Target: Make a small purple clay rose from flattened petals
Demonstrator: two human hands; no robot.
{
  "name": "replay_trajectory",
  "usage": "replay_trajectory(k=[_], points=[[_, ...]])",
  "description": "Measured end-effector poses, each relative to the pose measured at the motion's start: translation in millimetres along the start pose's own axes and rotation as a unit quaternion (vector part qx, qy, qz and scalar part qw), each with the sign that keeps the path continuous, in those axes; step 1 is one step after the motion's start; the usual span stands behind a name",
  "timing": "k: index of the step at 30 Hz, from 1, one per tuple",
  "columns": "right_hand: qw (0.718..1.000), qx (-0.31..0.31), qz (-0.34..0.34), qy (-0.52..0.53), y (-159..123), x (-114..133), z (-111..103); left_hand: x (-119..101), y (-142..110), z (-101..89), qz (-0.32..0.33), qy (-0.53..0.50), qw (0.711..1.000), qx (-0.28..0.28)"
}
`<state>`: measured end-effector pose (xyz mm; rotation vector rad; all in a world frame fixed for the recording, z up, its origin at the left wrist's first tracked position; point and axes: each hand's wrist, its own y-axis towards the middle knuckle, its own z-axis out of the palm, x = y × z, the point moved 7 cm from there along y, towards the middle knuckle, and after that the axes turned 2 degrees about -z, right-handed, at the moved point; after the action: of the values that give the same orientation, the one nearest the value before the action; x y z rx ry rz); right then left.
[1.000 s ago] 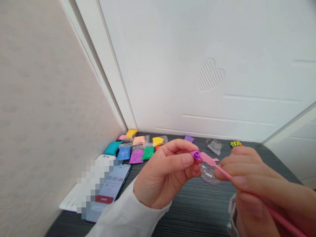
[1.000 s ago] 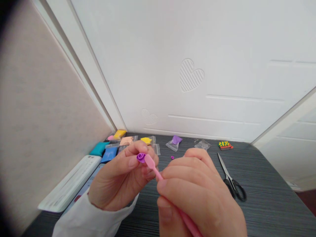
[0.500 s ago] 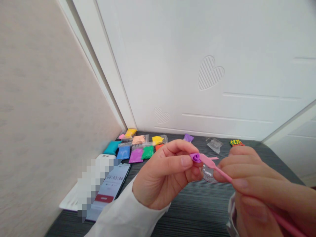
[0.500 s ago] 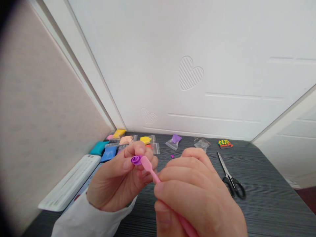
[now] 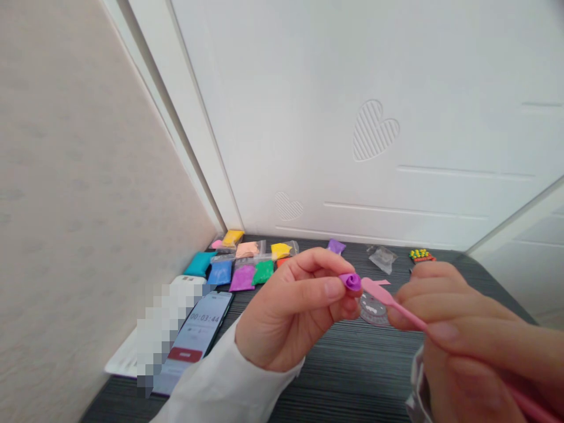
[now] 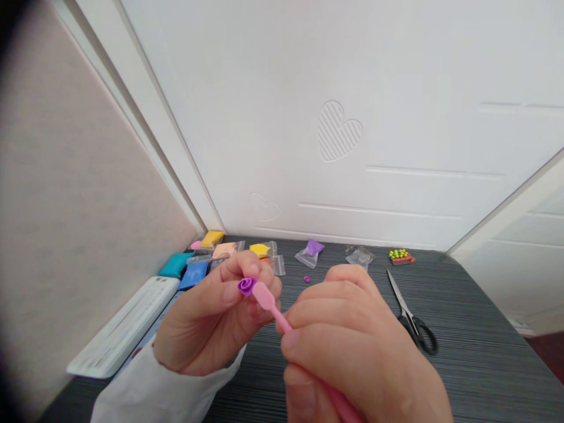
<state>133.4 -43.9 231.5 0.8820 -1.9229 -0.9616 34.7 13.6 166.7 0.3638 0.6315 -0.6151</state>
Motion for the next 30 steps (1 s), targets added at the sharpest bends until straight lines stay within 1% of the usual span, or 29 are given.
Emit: replay_trajectory(k=[2,4,7,12,14,17,19,23,27,28,30], points=[[0.999,0.026,-0.023,-0.005,0.8,2.0,3.7,0.3,-0.2,0.0,-0.001,0.004,1.000,-0.001],[0.999,0.030,-0.035,-0.007,0.8,3.9,5.4,-0.2,-0.3,0.1,0.004,0.004,1.000,-0.003],[1.000,-0.001,-0.024,-0.011,-0.9,5.4,4.8,-1.0,0.0,0.6,0.013,-0.008,1.000,-0.006],[0.998,-0.052,0.024,-0.006,-4.9,4.9,3.8,-0.7,1.6,0.8,0.017,-0.020,1.000,-0.011],[0.998,-0.062,0.022,-0.010,-4.6,5.1,2.7,-1.3,1.8,-0.4,0.021,-0.018,0.999,-0.018],[0.999,-0.035,-0.009,-0.021,-3.0,7.1,3.9,-2.4,1.3,-2.6,0.026,-0.013,0.999,-0.035],[1.000,-0.013,-0.015,-0.023,-2.6,6.5,4.8,-1.9,1.0,-2.6,0.022,-0.009,0.999,-0.038],[0.999,-0.023,-0.002,-0.024,-2.7,4.0,1.7,-1.0,0.3,0.1,0.017,0.000,0.999,-0.031],[1.000,-0.002,-0.023,-0.010,-0.7,8.0,5.6,-2.4,-0.2,0.2,0.026,0.007,0.999,-0.042],[1.000,-0.005,-0.026,-0.004,-0.3,8.9,6.0,-2.9,0.0,0.3,0.029,0.007,0.999,-0.044],[1.000,-0.030,-0.006,0.005,0.0,7.8,5.1,-3.3,0.6,1.0,0.032,0.008,0.998,-0.045]])
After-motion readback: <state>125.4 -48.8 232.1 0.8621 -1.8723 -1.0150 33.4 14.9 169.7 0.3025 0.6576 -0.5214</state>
